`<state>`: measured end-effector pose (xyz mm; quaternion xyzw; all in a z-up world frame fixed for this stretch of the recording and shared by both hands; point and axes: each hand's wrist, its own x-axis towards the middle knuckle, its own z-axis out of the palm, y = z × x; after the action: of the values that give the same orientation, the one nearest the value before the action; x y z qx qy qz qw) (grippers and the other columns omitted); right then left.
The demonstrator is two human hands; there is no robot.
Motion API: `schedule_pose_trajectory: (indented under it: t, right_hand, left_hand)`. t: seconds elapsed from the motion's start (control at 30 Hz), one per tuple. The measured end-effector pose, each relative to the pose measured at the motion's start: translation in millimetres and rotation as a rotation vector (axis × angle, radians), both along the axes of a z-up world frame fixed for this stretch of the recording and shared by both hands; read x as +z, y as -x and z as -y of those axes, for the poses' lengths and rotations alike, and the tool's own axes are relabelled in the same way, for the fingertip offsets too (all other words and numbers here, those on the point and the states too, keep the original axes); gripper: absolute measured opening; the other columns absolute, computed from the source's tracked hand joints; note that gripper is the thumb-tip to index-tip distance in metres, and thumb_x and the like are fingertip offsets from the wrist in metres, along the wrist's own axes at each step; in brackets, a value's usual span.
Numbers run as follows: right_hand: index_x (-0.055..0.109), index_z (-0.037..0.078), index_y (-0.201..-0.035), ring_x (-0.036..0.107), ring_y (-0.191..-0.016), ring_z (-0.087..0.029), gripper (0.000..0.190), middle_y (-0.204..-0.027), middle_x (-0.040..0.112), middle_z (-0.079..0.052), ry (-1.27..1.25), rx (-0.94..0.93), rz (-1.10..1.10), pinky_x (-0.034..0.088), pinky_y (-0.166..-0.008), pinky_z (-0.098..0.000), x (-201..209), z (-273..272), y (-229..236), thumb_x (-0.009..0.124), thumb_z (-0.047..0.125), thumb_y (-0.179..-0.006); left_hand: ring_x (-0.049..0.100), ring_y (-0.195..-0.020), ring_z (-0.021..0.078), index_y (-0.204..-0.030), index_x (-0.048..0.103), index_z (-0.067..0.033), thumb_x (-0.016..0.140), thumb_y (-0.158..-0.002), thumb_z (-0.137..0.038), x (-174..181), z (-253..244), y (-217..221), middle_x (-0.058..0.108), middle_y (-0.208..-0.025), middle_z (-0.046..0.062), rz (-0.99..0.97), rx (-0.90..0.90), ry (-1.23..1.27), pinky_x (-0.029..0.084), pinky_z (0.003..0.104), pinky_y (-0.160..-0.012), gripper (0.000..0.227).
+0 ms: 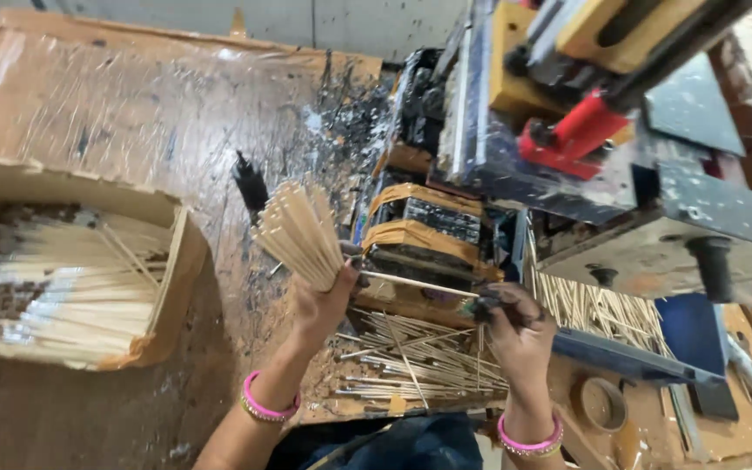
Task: The person feeds thin wooden sticks into a machine that applies a charcoal-based coating to create incense sticks.
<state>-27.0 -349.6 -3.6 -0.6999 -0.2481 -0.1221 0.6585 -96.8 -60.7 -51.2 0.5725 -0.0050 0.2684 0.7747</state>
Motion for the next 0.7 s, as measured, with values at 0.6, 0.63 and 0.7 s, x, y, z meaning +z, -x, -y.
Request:
schedule_pose_trajectory:
  t: [0.6, 0.63, 0.7]
  right_hand:
    - [0.065, 0.011, -0.138, 0.056, -0.102, -0.019, 0.048, -0.147, 0.061, -0.007, 1.021, -0.25, 0.492, 0.054, -0.067, -0.0248, 49, -43, -46, 0.057, -0.006, -0.095]
    - [0.062, 0.01, -0.142, 0.054, -0.104, -0.018, 0.05, -0.149, 0.059, -0.008, 1.028, -0.295, 0.52, 0.053, -0.073, -0.0293, 52, -46, -43, 0.058, -0.005, -0.095]
    - [0.059, 0.008, -0.146, 0.052, -0.105, -0.017, 0.053, -0.151, 0.057, -0.009, 1.033, -0.345, 0.542, 0.051, -0.079, -0.0338, 50, -48, -40, 0.058, -0.005, -0.095]
  left_hand:
    - [0.051, -0.052, 0.0074, -0.123, 0.066, 0.0044, 0.059, -0.098, -0.007, 60, -23, -113, 0.058, -0.072, 0.002, -0.258, 0.106, 0.06, 0.042, 0.022, -0.041, 0.028]
    - [0.053, -0.056, 0.0078, -0.119, 0.064, 0.0056, 0.059, -0.099, -0.006, 58, -20, -115, 0.058, -0.075, 0.003, -0.19, 0.095, 0.12, 0.046, 0.022, -0.045, 0.024]
    - [0.054, -0.059, 0.0083, -0.116, 0.062, 0.0068, 0.059, -0.1, -0.005, 49, -15, -118, 0.059, -0.078, 0.004, -0.123, 0.079, 0.176, 0.049, 0.022, -0.048, 0.02]
